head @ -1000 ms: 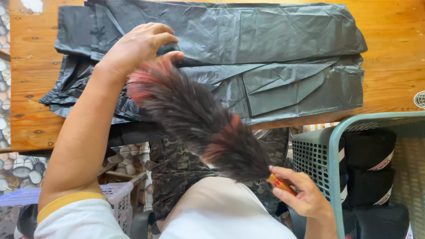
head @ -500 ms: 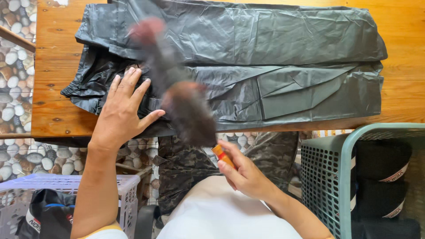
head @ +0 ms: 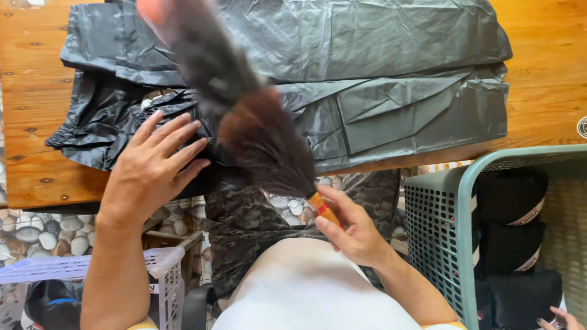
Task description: The person uses a feather duster to wipe a black tarp on a wooden table, then folds the tarp into a compact bundle by hand. The person smooths the folds and adjusts the bundle on the table.
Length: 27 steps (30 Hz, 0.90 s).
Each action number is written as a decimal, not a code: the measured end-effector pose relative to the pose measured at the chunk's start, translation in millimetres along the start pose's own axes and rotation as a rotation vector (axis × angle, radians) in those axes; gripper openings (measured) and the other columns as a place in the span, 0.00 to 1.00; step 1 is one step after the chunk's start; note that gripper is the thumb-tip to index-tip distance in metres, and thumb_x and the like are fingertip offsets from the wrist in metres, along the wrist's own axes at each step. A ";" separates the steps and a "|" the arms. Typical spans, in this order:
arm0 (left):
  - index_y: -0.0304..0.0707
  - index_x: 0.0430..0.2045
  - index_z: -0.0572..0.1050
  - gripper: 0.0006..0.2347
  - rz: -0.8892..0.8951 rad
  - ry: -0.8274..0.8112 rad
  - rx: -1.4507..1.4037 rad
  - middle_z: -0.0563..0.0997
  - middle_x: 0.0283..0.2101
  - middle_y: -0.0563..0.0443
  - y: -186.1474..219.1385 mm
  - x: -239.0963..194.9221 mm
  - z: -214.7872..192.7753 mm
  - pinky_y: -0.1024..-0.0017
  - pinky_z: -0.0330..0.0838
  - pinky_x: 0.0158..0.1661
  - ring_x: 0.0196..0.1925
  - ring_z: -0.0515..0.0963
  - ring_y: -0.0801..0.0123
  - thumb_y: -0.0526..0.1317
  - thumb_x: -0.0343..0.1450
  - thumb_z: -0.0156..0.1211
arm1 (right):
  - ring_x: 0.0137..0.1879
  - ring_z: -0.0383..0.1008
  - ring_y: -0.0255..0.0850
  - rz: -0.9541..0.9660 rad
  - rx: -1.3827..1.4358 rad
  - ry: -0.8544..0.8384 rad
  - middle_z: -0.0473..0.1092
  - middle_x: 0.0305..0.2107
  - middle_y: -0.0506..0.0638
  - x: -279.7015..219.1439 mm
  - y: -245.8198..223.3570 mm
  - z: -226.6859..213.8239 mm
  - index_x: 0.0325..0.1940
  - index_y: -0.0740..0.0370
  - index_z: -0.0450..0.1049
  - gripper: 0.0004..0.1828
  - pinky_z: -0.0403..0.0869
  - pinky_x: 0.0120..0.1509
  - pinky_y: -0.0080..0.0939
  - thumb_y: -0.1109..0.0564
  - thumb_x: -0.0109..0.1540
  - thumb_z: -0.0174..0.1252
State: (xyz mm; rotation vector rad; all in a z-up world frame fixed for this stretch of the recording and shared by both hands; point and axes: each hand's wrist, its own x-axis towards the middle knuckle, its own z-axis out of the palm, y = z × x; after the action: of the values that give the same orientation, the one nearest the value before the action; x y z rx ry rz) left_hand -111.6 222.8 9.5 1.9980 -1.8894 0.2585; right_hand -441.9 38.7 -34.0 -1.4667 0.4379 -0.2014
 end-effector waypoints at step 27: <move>0.34 0.34 0.80 0.02 0.039 -0.051 0.047 0.86 0.45 0.45 -0.6 32.4 -27.0 0.59 0.77 0.55 0.46 0.85 0.58 0.32 0.76 0.65 | 0.16 0.59 0.36 -0.238 0.053 0.574 0.64 0.31 0.54 -30.1 1.9 -85.2 0.74 0.53 0.55 0.29 0.63 0.19 0.30 0.52 0.70 0.51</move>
State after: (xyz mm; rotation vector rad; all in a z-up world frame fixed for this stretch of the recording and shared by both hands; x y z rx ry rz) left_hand -105.1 203.5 46.5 2.0179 -1.9723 0.2679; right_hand -503.9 -27.1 -34.7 -1.3937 0.7110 -0.8299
